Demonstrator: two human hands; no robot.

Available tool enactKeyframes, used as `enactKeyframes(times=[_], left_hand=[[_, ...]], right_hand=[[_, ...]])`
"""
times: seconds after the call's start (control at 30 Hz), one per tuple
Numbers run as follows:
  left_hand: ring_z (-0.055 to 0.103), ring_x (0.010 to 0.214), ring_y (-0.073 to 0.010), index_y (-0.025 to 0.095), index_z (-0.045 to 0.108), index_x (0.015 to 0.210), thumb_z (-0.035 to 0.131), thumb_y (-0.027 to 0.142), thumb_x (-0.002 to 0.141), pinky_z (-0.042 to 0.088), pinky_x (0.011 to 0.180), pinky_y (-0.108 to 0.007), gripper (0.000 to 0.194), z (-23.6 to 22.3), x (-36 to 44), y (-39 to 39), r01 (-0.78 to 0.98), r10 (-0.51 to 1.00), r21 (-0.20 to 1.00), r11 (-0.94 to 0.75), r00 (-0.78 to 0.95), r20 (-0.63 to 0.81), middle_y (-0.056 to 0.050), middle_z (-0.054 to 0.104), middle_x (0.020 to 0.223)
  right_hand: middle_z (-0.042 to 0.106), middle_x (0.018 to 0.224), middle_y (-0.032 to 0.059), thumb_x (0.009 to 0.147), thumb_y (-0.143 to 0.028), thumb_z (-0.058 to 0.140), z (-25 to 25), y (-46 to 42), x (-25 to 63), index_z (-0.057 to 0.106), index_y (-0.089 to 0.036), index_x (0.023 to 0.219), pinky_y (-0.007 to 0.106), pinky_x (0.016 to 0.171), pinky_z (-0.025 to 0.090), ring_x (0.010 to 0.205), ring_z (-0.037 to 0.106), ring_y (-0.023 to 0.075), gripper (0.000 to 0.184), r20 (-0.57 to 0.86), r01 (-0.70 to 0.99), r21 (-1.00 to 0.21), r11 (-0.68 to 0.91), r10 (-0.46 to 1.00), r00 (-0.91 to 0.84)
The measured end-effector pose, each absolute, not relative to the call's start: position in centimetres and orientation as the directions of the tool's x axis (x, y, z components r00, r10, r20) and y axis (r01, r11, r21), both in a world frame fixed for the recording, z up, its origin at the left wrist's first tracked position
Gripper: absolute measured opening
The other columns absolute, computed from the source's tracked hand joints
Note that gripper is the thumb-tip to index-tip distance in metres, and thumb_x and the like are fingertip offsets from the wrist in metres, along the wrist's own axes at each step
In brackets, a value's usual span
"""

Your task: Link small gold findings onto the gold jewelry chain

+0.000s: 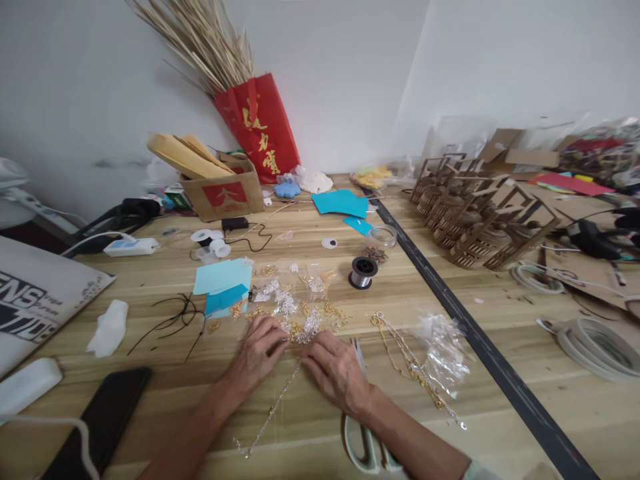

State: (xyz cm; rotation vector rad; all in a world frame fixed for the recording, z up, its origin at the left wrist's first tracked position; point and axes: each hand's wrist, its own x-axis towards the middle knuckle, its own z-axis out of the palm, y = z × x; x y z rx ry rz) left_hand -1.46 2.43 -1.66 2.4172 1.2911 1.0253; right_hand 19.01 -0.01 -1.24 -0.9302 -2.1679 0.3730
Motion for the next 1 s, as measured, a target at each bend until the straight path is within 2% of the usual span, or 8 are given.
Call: enactKeyframes(times=[0.13, 0.3, 0.4, 0.57, 0.83, 1.0], left_hand=[[0.052, 0.081, -0.0197, 0.016, 0.065, 0.078, 0.059, 0.016, 0.085, 0.045, 0.074, -0.034, 0.010, -0.9, -1.4, 2.0, 0.551, 0.778, 0.563, -0.616, 0.311, 0.546, -0.005, 0.060, 0.075], [0.053, 0.081, -0.0206, 0.016, 0.068, 0.083, 0.058, 0.032, 0.087, 0.044, 0.074, -0.035, 0.019, -0.3, -0.6, 1.1, 0.430, 0.806, 0.687, -0.586, 0.398, 0.438, -0.007, 0.062, 0.076], [0.052, 0.080, -0.0201, 0.016, 0.067, 0.080, 0.053, 0.031, 0.090, 0.044, 0.073, -0.034, 0.023, -0.3, -0.1, 0.6, 0.398, 0.810, 0.722, -0.566, 0.431, 0.398, -0.007, 0.062, 0.075], [0.051, 0.077, -0.0190, 0.017, 0.062, 0.072, 0.046, 0.025, 0.093, 0.042, 0.072, -0.033, 0.028, -0.3, 0.3, 0.3, 0.396, 0.797, 0.707, -0.586, 0.438, 0.416, -0.006, 0.060, 0.072], [0.049, 0.074, -0.0181, 0.017, 0.054, 0.066, 0.048, 0.017, 0.089, 0.041, 0.067, -0.030, 0.024, -0.5, 0.2, 0.6, 0.402, 0.791, 0.684, -0.608, 0.378, 0.481, -0.004, 0.056, 0.067], [0.049, 0.073, -0.0175, 0.018, 0.052, 0.065, 0.048, 0.016, 0.088, 0.041, 0.067, -0.030, 0.024, -0.8, 0.1, 0.7, 0.393, 0.782, 0.680, -0.620, 0.381, 0.493, -0.003, 0.055, 0.065]], right_hand=[[0.060, 0.077, 0.0043, 0.097, -0.022, 0.045, -1.3, 0.0, 19.0, 0.060, -0.019, 0.087, 0.026, 0.061, 0.041, 0.068, 0.054, 0.0158, 0.018, 0.518, 0.491, -0.539, 0.684, 0.730, -0.446], [0.060, 0.078, 0.0049, 0.097, -0.021, 0.044, -1.0, -0.1, 18.9, 0.061, -0.019, 0.094, 0.027, 0.062, 0.043, 0.069, 0.055, 0.0161, 0.017, 0.531, 0.478, -0.532, 0.699, 0.715, -0.454], [0.060, 0.078, 0.0046, 0.097, -0.021, 0.045, -1.0, -0.1, 18.9, 0.061, -0.020, 0.094, 0.026, 0.062, 0.044, 0.069, 0.056, 0.0155, 0.017, 0.539, 0.479, -0.522, 0.706, 0.708, -0.456], [0.060, 0.077, 0.0045, 0.096, -0.023, 0.046, -1.3, 0.0, 18.9, 0.061, -0.019, 0.091, 0.027, 0.062, 0.044, 0.069, 0.056, 0.0155, 0.016, 0.542, 0.479, -0.517, 0.709, 0.704, -0.458], [0.061, 0.080, 0.0052, 0.096, -0.020, 0.046, -1.1, 0.0, 18.9, 0.060, -0.020, 0.094, 0.028, 0.065, 0.045, 0.073, 0.056, 0.0167, 0.014, 0.554, 0.467, -0.513, 0.720, 0.694, -0.460], [0.060, 0.079, 0.0053, 0.096, -0.020, 0.045, -1.2, 0.0, 18.9, 0.060, -0.019, 0.090, 0.028, 0.063, 0.044, 0.072, 0.055, 0.0169, 0.016, 0.508, 0.501, -0.515, 0.695, 0.719, -0.474]])
